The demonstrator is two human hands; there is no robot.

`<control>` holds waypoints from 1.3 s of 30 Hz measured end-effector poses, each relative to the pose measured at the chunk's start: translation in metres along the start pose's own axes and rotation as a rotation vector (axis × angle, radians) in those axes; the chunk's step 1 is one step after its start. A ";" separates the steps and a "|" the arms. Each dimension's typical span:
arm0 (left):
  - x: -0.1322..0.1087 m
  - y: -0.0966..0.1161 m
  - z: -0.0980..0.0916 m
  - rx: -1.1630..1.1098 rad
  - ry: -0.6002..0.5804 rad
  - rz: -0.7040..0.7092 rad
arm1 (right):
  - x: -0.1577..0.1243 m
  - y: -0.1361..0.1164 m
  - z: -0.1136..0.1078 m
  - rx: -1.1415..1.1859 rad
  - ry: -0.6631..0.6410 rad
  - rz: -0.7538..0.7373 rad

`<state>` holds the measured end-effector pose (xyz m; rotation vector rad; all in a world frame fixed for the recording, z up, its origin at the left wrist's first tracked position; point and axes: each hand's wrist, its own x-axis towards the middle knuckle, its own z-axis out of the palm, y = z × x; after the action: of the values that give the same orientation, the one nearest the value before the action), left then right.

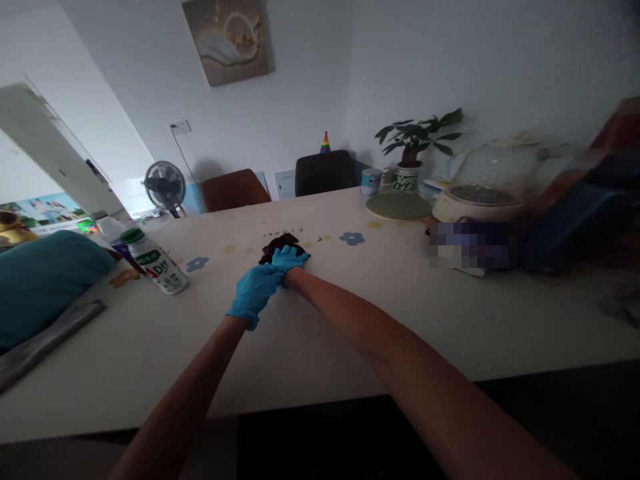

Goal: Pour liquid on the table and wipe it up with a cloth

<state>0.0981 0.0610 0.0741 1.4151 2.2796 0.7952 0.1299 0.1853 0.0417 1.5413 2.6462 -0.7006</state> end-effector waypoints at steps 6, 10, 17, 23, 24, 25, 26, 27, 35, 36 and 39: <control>0.003 0.007 -0.007 0.107 -0.007 0.066 | -0.001 0.005 0.003 -0.093 0.018 -0.035; 0.003 0.005 -0.007 -0.340 -0.040 0.015 | -0.003 0.009 0.007 -0.135 0.041 -0.096; 0.008 0.001 -0.007 -0.553 -0.237 0.025 | 0.002 0.010 0.012 -0.151 0.092 -0.112; 0.021 0.001 -0.012 -0.413 -0.296 0.004 | 0.005 0.011 0.016 -0.169 0.141 -0.146; 0.021 0.002 -0.012 -0.372 -0.282 0.026 | 0.006 0.011 0.016 -0.171 0.148 -0.156; 0.021 0.003 -0.013 -0.340 -0.272 0.047 | 0.007 0.012 0.017 -0.174 0.154 -0.168; 0.020 0.003 -0.013 -0.315 -0.274 0.059 | 0.008 0.012 0.017 -0.175 0.158 -0.179; 0.020 0.004 -0.014 -0.301 -0.289 0.065 | 0.009 0.013 0.017 -0.177 0.158 -0.187; 0.030 -0.003 -0.018 -0.369 -0.379 0.021 | 0.002 0.013 0.015 -0.205 0.171 -0.208; 0.031 -0.003 -0.018 -0.393 -0.379 0.017 | 0.000 0.012 0.014 -0.207 0.173 -0.212; 0.034 -0.002 -0.016 -0.413 -0.341 0.004 | -0.006 0.011 0.012 -0.210 0.179 -0.208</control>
<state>0.0727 0.0859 0.0852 1.2499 1.7376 0.8852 0.1398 0.1808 0.0280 1.3469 2.9278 -0.2853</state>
